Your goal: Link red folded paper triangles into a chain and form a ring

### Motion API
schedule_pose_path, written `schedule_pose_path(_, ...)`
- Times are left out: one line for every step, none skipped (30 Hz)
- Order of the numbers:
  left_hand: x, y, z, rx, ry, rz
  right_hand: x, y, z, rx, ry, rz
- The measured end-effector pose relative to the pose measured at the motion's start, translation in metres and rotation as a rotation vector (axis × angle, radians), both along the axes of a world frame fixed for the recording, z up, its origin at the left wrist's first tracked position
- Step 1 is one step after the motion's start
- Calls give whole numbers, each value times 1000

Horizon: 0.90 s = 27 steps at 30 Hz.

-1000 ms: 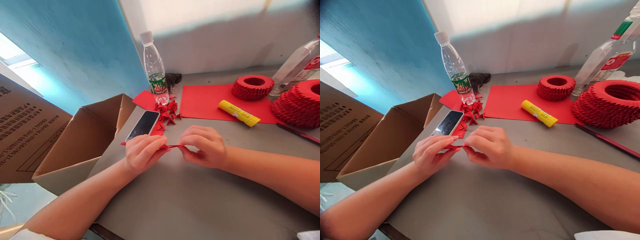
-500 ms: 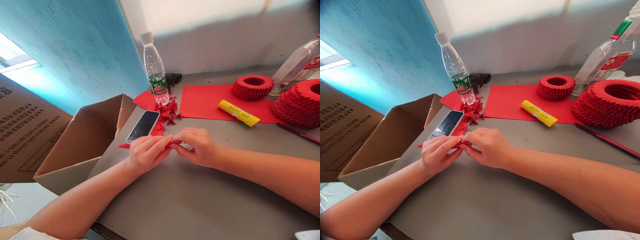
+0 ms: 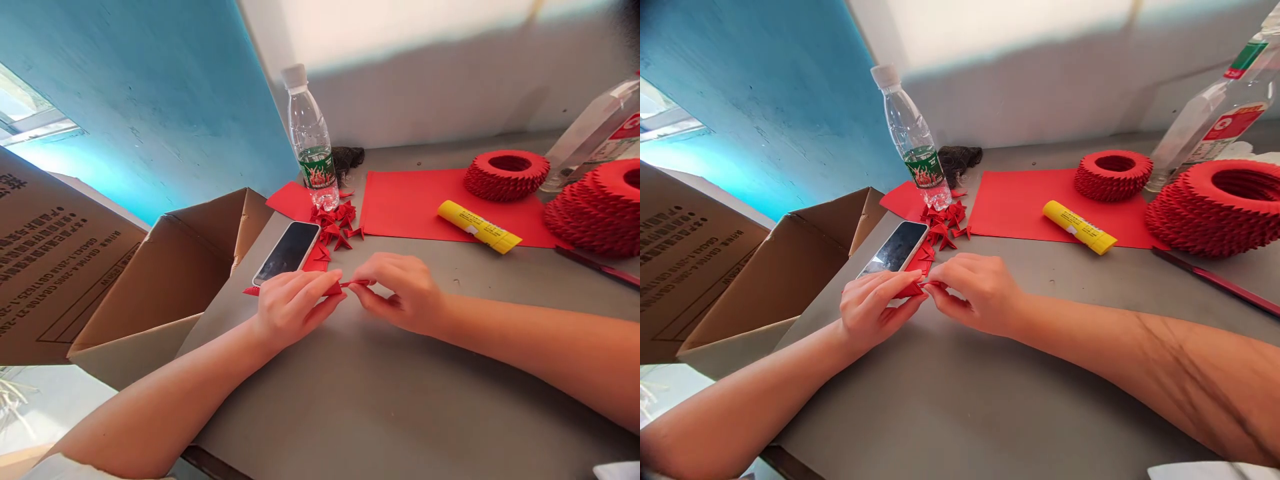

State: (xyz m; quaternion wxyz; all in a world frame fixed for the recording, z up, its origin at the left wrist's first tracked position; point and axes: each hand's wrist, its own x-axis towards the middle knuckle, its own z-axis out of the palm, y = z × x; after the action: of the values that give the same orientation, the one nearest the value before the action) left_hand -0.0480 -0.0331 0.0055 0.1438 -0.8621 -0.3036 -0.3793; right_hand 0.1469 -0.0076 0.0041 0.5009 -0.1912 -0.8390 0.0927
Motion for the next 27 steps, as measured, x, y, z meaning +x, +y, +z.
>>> schedule_pose_path(0,0,0,-3,-1,1,0,0,0,9,0,8)
schedule_pose_path(-1,0,-1,-7,-2,2,0,0,0,18,2,13)
schedule_pose_path(-1,0,-1,-12,-2,5,0,1,0,24,3,15)
schedule_pose_path(-1,0,-1,-14,-3,9,0,1,0,27,5,15)
schedule_pose_path(-1,0,-1,-14,-4,14,0,1,0,28,7,15)
schedule_pose_path(-1,0,-2,-14,-5,19,0,1,1,30,9,16)
schedule_pose_path(-1,0,-2,-12,-4,23,0,1,1,33,10,16)
schedule_pose_path(-1,0,-2,-9,-4,26,0,1,1,36,9,16)
schedule_pose_path(-1,0,-2,-7,-4,28,0,0,1,38,11,14)
schedule_pose_path(-1,0,-1,-8,-1,29,0,0,1,38,16,11)
schedule_pose_path(-1,0,-1,-9,2,28,0,0,1,35,21,8)
schedule_pose_path(0,0,-1,-8,5,26,0,0,2,29,25,4)
schedule_pose_path(0,0,-1,-6,5,23,0,0,1,22,28,4)
schedule_pose_path(0,0,-1,-4,5,19,0,0,1,17,31,5)
schedule_pose_path(0,0,0,-3,3,16,0,0,1,15,33,7)
schedule_pose_path(0,0,0,-4,0,12,0,1,1,15,35,10)
schedule_pose_path(-1,0,-1,-6,-2,9,0,1,1,15,39,11)
schedule_pose_path(-1,0,-1,-9,-2,7,0,1,0,14,42,12)
schedule_pose_path(-1,0,-1,-13,-2,5,-1,1,0,10,43,11)
schedule_pose_path(-1,0,-1,-17,-2,3,-1,2,0,2,44,7)
schedule_pose_path(-1,0,-1,-19,-3,1,-1,2,0,-6,44,1)
schedule_pose_path(-1,0,-1,-20,-3,-2,-2,1,1,-14,44,-5)
schedule_pose_path(-1,0,-2,-22,-3,-6,-2,1,1,-21,44,-10)
schedule_pose_path(-1,0,-1,-23,-3,-8,-2,1,1,-26,45,-16)
schedule_pose_path(-1,0,-1,-26,0,-9,-2,0,1,-31,46,-21)
schedule_pose_path(-1,0,-1,-26,2,-8,-2,0,1,-36,45,-28)
schedule_pose_path(-1,0,-1,-27,4,-8,-2,0,1,-40,44,-34)
